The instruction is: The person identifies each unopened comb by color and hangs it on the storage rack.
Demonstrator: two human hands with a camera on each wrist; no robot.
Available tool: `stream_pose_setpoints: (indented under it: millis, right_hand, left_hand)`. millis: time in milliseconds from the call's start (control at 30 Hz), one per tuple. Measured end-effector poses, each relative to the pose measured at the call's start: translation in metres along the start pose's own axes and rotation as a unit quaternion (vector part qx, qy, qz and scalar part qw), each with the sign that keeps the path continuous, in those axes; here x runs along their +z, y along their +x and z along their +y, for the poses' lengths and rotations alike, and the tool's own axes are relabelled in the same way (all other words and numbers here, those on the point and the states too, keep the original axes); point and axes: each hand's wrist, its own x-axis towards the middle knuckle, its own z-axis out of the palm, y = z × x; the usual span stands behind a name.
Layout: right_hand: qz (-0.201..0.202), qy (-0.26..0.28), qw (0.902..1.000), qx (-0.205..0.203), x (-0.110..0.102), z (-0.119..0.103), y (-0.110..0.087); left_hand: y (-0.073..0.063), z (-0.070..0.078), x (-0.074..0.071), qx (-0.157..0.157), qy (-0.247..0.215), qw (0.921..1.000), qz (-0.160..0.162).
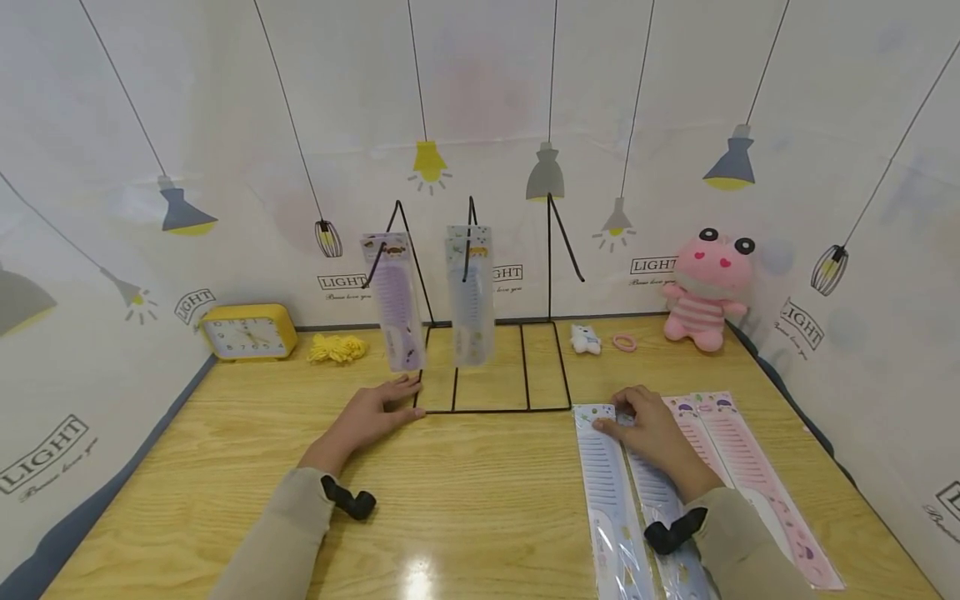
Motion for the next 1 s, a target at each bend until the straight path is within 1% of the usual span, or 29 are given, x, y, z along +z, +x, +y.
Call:
stream_pose_setpoints:
  millis: [267,333,567,800,1000]
  right_hand:
    - [0.012,0.002,0.9997,-0.019,0.001,0.0017,-0.0006]
    - [0.016,0.004,0.9997,-0.019,0.0015,0.0027,-0.0002]
    - [0.036,0.02,0.9988,0.025,0.003,0.0046,0.0003]
    - [0.075,0.027,0.9962,0.035,0.0042,0.0049,0.0001]
    - [0.087,0.048,0.9937,0.054,0.0032,0.0028,0.0004]
  left_hand:
    - [-0.0002,0.0003,0.0003,-0.001,0.004,1.0,-0.004]
    - [0.0001,-0.0001,0.0006,-0.002,0.006,1.0,-0.004]
    - [0.0001,0.0004,0.0008,-0.002,0.007,1.0,-0.003]
    - [-0.0009,0.0029,0.0002,-0.006,0.005,1.0,-0.003]
    - [-0.0001,-0.0004,0.0015,-0.007,0.001,1.0,0.0]
